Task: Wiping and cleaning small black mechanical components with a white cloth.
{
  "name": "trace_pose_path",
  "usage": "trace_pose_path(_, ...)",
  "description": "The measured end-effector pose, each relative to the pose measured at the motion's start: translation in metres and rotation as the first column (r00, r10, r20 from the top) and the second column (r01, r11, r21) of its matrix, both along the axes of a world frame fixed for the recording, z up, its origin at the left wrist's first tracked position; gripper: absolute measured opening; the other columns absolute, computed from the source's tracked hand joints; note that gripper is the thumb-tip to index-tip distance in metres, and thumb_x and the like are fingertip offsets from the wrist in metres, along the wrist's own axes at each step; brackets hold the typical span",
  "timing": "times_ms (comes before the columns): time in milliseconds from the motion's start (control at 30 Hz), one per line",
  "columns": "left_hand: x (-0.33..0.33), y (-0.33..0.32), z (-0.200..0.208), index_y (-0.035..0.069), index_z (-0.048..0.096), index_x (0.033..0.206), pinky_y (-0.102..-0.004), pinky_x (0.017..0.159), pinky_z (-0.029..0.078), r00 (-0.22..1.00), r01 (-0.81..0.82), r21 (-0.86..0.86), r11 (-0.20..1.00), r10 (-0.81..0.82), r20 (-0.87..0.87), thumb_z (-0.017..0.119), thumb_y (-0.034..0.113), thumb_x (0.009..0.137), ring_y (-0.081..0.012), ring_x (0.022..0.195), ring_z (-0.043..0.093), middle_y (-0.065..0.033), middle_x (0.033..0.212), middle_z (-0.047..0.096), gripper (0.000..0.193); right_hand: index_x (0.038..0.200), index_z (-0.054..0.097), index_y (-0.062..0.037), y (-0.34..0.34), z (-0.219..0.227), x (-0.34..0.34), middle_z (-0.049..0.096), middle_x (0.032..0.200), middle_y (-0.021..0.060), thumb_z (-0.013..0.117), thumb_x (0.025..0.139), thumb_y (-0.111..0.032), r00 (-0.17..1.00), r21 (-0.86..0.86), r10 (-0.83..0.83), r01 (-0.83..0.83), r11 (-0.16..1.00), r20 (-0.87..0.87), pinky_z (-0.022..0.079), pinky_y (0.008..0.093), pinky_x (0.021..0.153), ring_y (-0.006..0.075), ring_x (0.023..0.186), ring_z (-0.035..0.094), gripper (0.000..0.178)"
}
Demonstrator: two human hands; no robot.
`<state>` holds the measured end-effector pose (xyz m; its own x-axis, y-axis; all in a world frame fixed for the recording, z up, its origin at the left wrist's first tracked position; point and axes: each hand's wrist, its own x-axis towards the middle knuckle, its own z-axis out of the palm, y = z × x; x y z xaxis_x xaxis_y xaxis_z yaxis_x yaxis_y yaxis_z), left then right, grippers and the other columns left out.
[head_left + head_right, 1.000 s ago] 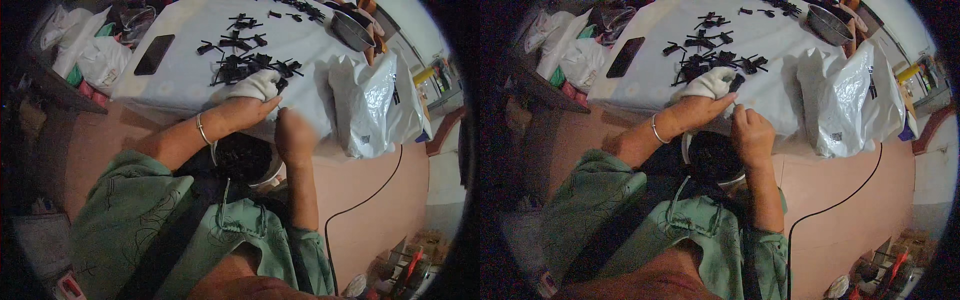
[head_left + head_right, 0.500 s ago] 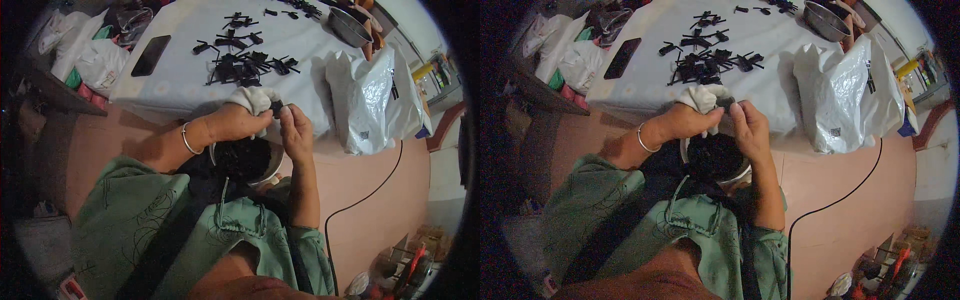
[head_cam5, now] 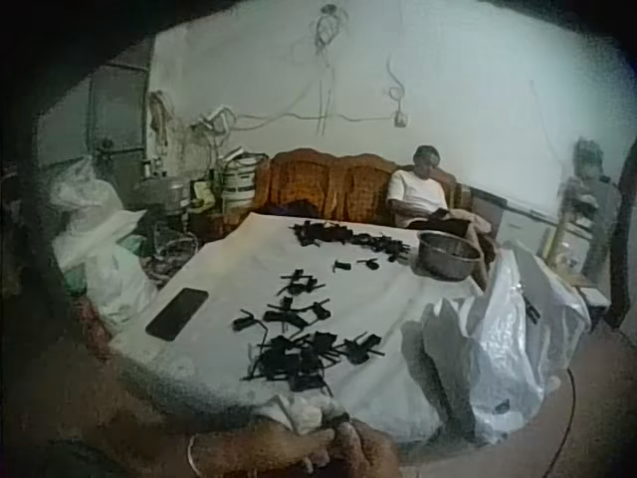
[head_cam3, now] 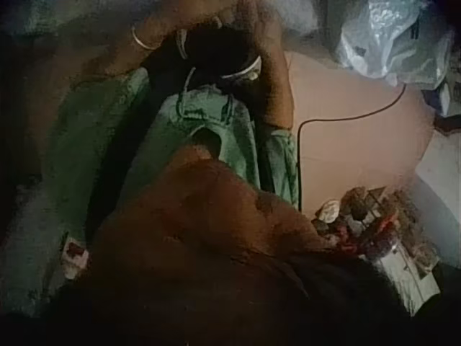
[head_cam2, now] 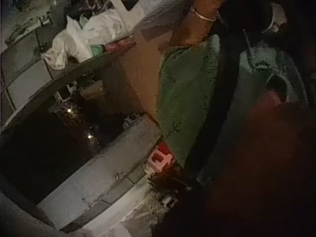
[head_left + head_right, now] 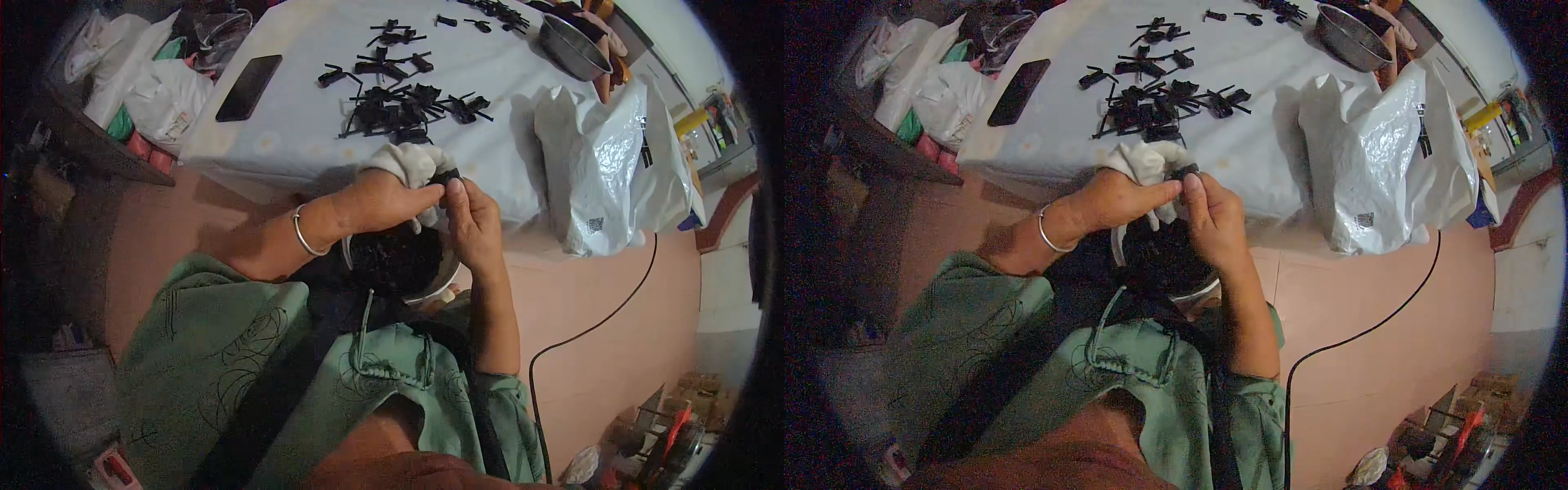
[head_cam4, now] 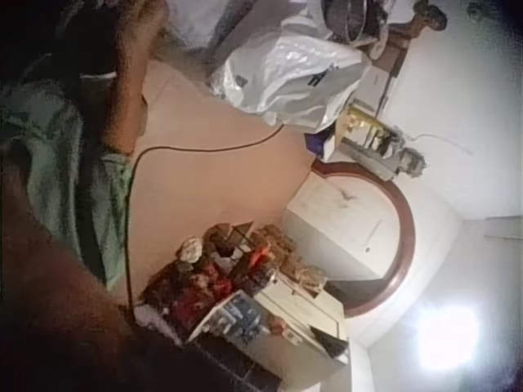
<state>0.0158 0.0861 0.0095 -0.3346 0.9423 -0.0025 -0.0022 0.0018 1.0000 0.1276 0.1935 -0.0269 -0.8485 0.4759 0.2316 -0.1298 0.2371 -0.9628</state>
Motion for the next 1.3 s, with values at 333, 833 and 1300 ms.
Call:
trace_pose_path(333,0.001,-0.003,-0.008,0.000,0.054,0.083,-0.0353,0.063,0.047,0.473,-0.067,0.378,0.923,0.363,-0.803,0.050,0.009,0.074,-0.0313,0.072,0.057,-0.0166,0.080,0.056,0.013,0.076,0.054,-0.0034,-0.017,-0.010,-0.017,0.048,0.064,-0.0035,0.041,0.091,-0.027,0.999,-0.308,-0.013,0.001,0.951,-0.036,0.034,0.0203,0.052,0.0043,0.059,0.040,0.031)
trace_pose_path(833,-0.002,-0.018,0.003,-0.002,0.051,0.100,-0.0232,0.050,0.047,0.969,-0.122,0.062,0.991,0.132,-0.210,0.054,0.008,0.080,-0.0083,0.059,0.056,-0.0034,0.073,0.056,0.022,0.070,0.049,-0.0082,-0.025,0.006,-0.012,0.038,0.055,-0.0077,0.040,0.091,-0.031,0.992,-0.314,0.098,-0.117,0.942,-0.077,0.024,0.0173,0.040,0.0012,0.046,0.031,0.032)
trace_pose_path(1300,0.003,-0.033,-0.007,0.001,0.052,0.080,-0.0327,0.051,0.045,0.675,-0.258,0.141,0.956,0.283,-0.681,0.048,0.012,0.077,-0.0283,0.058,0.056,-0.0144,0.071,0.058,0.012,0.071,0.049,-0.0059,-0.035,-0.023,-0.028,0.045,0.061,-0.0046,0.038,0.092,-0.031,0.980,-0.503,0.199,-0.182,0.845,-0.021,0.033,0.0189,0.050,0.0031,0.054,0.039,0.034)
